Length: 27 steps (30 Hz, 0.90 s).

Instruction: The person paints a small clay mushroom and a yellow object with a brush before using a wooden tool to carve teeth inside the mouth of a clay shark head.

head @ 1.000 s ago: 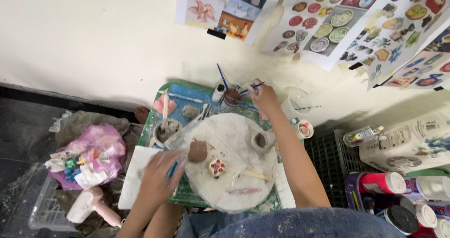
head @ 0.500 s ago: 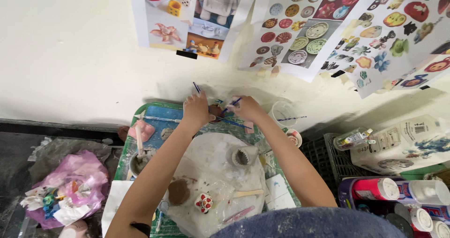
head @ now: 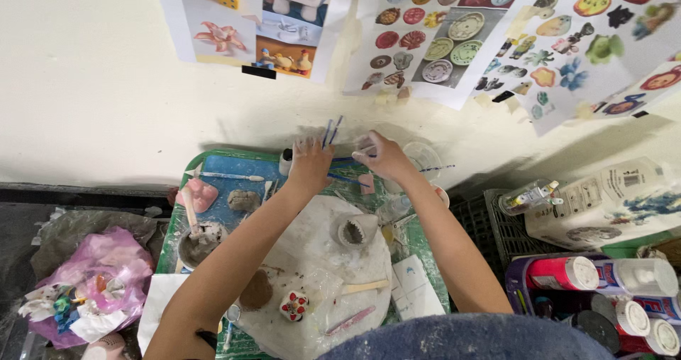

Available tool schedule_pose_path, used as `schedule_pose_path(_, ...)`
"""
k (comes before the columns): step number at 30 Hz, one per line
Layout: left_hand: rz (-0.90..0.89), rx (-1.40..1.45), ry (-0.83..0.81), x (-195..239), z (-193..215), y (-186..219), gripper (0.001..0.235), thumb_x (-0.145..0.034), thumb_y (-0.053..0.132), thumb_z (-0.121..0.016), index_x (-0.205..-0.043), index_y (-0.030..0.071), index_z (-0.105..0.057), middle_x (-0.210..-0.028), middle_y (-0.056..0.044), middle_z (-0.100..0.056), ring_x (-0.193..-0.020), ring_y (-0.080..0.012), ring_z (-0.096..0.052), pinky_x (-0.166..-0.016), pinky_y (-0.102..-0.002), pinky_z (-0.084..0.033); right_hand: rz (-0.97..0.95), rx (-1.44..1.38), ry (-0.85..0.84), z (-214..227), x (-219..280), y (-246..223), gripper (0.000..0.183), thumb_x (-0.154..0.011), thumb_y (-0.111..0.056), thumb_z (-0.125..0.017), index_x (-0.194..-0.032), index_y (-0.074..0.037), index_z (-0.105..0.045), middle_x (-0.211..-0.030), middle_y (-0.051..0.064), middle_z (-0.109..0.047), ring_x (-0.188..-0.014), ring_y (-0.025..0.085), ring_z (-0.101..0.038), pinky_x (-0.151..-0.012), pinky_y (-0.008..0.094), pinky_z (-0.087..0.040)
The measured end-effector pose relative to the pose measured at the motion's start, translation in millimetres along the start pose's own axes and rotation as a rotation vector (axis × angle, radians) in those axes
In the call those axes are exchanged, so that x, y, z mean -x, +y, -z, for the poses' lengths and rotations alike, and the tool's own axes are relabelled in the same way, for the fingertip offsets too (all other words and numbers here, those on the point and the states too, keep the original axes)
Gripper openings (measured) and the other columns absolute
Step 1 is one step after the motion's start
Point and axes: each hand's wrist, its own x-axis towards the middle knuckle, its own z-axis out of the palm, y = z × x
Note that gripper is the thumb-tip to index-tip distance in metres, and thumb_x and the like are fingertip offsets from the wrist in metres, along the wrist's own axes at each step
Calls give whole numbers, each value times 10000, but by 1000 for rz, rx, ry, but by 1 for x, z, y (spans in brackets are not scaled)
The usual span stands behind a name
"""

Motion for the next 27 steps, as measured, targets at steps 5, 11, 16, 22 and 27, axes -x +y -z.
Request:
schedule_pose_path(5, -198, -43, 53, -12, -17, -6, 309, -837, 344, -773, -1098, 181, -751, -1125, -86, -703, -1259, -320, -571, -1124, -637, -323, -22, 65, 35, 10, 27, -31, 377, -923, -307, -733, -1203, -77, -631, -1150, 123, -745, -1052, 261, -731, -888, 376, -557)
schedule_pose_path(11, -46, 96, 28, -12, -22, -18, 252, -857, 302, -744, -1096, 227, -766, -999, -69, -740, -1118, -297, -638, -1116, -680, -278, 45, -314, 94, 23, 136, -58, 291, -1034, -136, -555, -1317, -103, -611, -1387, 101, -652, -1308, 231, -615, -1101, 387, -494)
schedule_pose_path(16, -44, 332, 33, 7, -15, -27, 198, -822, 242, -777, -1018, 215, -778, -1009, -43, -746, -1071, -259, -671, -1125, -670, -290, 46, -644, 293, -21, 221, -69, 406, -1031, -60, -484, -1428, 22, -487, -1468, 182, -572, -1411, 272, -511, -1197, 414, -363)
schedule_pose_path(22, -82, 129, -37, 4, -7, -17, 425, -734, 298, -866, -1094, 166, -681, -994, -59, -722, -1087, -260, -670, -1106, -608, -356, -94, -715, 691, -63, 299, -59, 428, -1033, -67, -438, -1447, 40, -408, -1465, 221, -549, -1399, 314, -522, -1176, 432, -398)
schedule_pose_path(27, -106, 71, 64, -7, -14, -5, 815, -661, 309, -899, -1348, 52, -543, -994, -137, -712, -970, -327, -699, -1057, -573, -405, -177, -714, 752, -59, 328, -26, 389, -1031, -70, -451, -1403, 44, -434, -1406, 248, -576, -1339, 331, -568, -1133, 459, -451)
